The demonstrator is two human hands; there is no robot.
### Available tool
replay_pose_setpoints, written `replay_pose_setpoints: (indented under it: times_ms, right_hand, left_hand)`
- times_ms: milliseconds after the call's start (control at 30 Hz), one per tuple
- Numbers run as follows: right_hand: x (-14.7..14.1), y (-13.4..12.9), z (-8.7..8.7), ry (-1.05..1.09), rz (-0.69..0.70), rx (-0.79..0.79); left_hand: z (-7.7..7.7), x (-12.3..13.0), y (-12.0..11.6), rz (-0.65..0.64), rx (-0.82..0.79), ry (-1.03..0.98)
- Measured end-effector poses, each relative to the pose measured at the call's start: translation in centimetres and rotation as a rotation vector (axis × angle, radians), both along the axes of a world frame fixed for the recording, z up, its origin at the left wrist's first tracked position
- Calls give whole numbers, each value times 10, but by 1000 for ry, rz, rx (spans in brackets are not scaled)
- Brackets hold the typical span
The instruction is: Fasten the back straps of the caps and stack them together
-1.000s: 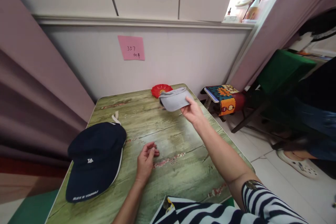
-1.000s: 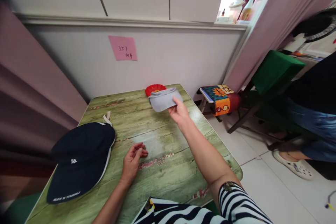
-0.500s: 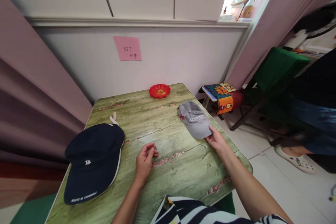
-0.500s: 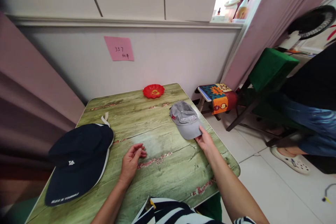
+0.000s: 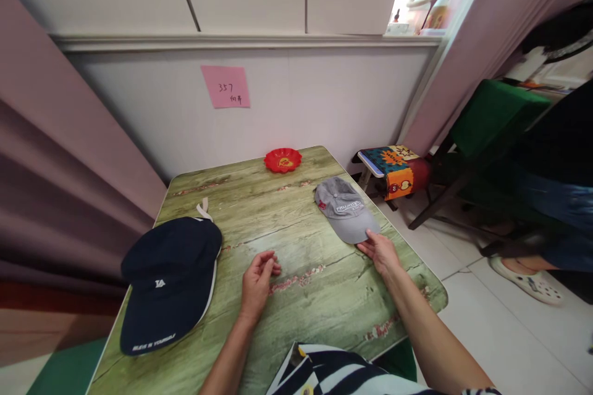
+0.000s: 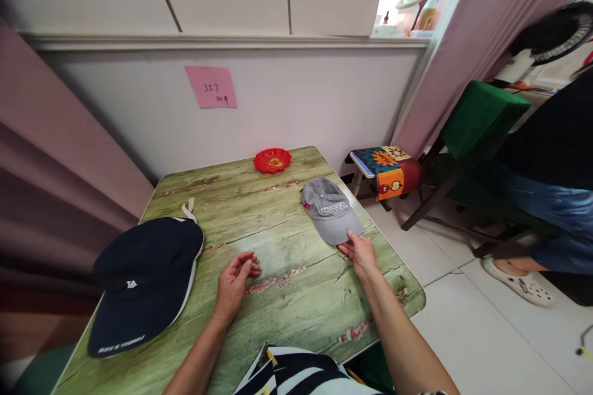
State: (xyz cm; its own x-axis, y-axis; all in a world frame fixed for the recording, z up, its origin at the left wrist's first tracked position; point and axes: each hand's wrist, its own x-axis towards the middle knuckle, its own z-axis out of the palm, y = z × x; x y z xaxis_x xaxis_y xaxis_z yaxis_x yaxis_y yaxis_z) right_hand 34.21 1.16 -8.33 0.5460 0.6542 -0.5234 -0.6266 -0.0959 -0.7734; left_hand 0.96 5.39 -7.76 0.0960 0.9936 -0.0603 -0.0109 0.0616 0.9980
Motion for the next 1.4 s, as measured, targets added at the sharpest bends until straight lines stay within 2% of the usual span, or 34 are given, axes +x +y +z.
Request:
replay_pose_setpoints:
  times_ms: [400, 867, 1033, 1100, 1200, 1300, 1400]
  right_hand:
    - [-9, 4, -6, -104, -93, 19]
    - [-12, -2, -5, -150, -120, 16]
    - [-18, -29, -13, -194, 20, 6]
    - [-25, -44, -17, -298, 81, -28]
    - [-40, -61, -20, -568, 277, -70]
    - [-60, -61, -16, -821, 434, -42]
    - [-82, -44, -10, -1009, 555, 50]
  left_hand:
    - [2, 0, -2, 16, 0, -29]
    - [-7, -1, -4, 1, 3, -74]
    - [-10, -1, -8, 6, 7, -72]
    - [-11, -2, -9, 13, 8, -70]
    - [-11, -2, -11, 11, 6, -69]
    - [-8, 0, -13, 1, 8, -61]
    - [-5, 3, -15, 4, 16, -46]
